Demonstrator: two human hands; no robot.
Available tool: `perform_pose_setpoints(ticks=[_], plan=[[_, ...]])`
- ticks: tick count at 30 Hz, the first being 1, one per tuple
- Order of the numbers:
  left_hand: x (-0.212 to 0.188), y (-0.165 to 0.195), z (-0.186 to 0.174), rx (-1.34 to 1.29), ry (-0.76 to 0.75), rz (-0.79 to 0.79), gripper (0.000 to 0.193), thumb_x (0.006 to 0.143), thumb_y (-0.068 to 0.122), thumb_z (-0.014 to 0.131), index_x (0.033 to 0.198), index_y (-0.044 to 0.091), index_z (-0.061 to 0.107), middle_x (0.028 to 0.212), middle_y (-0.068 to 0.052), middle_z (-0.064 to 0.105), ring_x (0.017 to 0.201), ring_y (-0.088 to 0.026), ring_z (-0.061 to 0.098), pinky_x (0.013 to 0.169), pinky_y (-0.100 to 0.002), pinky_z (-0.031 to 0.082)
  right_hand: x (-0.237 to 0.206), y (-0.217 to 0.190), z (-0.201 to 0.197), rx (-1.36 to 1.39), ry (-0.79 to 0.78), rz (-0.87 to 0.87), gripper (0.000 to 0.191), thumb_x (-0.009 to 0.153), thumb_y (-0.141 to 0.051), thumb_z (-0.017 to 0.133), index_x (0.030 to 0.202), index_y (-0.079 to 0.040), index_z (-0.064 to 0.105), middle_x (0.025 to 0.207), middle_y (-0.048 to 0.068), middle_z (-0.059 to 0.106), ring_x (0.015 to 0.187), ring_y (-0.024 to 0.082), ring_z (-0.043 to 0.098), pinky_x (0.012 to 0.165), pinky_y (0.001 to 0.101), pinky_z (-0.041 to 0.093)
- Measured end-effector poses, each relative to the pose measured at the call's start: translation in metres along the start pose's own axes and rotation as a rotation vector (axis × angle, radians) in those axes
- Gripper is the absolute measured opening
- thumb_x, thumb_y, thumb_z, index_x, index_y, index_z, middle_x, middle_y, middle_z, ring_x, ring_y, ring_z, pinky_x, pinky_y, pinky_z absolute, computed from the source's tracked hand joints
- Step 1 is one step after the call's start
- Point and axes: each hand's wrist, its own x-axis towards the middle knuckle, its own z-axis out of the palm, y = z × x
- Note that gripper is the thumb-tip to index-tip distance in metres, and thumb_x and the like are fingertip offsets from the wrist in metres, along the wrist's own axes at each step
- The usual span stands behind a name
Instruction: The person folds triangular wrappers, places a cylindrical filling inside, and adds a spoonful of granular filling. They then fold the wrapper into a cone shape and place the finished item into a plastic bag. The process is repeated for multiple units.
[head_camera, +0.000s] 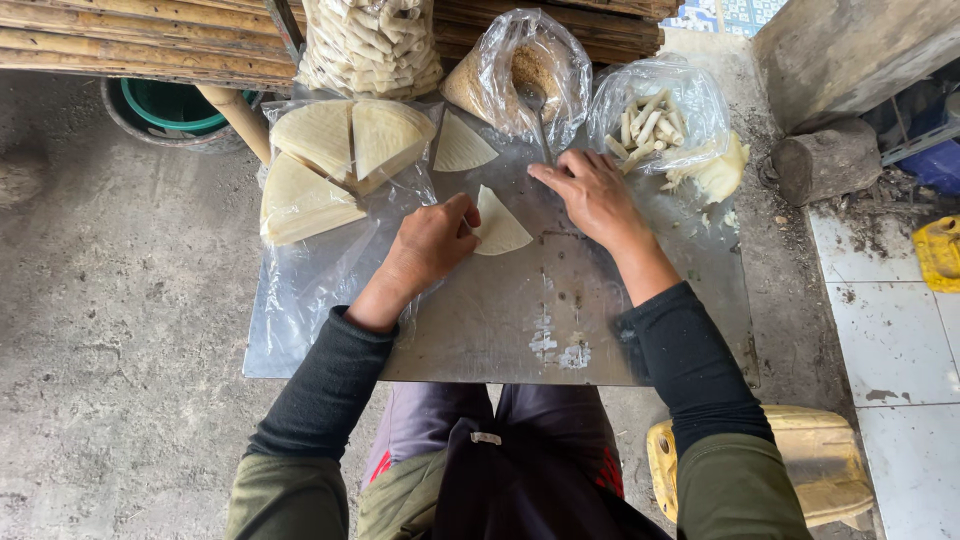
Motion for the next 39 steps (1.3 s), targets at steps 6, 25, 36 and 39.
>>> perform_pose_setpoints(ticks=[6, 25, 36, 39], plan=[[-0.001, 0.000, -0.005, -0.085, -0.142, 0.013, 0.021, 0.078, 0.010, 0.074, 0.097, 0.006, 0.065, 0.083, -0.009, 0.074, 0.079, -0.024, 0.074, 0.072, -0.037, 0.057, 0.008, -0.003, 0.006, 0.087, 0.115, -0.007, 0.030, 0.104, -0.005, 0.059, 0.134, -0.011, 0.064, 0.104, 0.006, 0.061, 0.097, 0.024, 0.062, 0.096, 0.0410, 0.051], [0.001, 0.002, -0.013, -0.073, -0.156, -0.049, 0.025, 0.079, 0.014, 0.079, 0.098, 0.006, 0.065, 0.080, -0.007, 0.074, 0.076, -0.021, 0.074, 0.070, -0.034, 0.057, 0.026, 0.006, 0.018, 0.912, 0.492, 0.545, 0.026, 0.113, -0.017, 0.050, 0.127, -0.001, 0.064, 0.098, 0.010, 0.075, 0.085, 0.015, 0.075, 0.076, 0.0292, 0.060], [0.002, 0.004, -0.016, -0.130, -0.146, -0.045, 0.023, 0.079, 0.011, 0.078, 0.096, 0.004, 0.064, 0.078, -0.008, 0.074, 0.072, -0.019, 0.074, 0.066, -0.032, 0.057, 0.016, 0.007, 0.004, 1.330, 0.699, 0.602, 0.025, 0.111, -0.017, 0.055, 0.125, 0.001, 0.065, 0.097, 0.011, 0.074, 0.081, 0.017, 0.071, 0.076, 0.0324, 0.060], [0.000, 0.004, -0.017, -0.219, -0.149, -0.077, 0.022, 0.079, 0.010, 0.076, 0.096, 0.003, 0.063, 0.075, -0.008, 0.074, 0.067, -0.018, 0.075, 0.063, -0.031, 0.057, -0.004, -0.002, -0.012, 1.427, 0.704, 0.572, 0.022, 0.111, -0.014, 0.056, 0.124, 0.002, 0.065, 0.104, 0.012, 0.072, 0.087, 0.018, 0.070, 0.078, 0.0350, 0.061]])
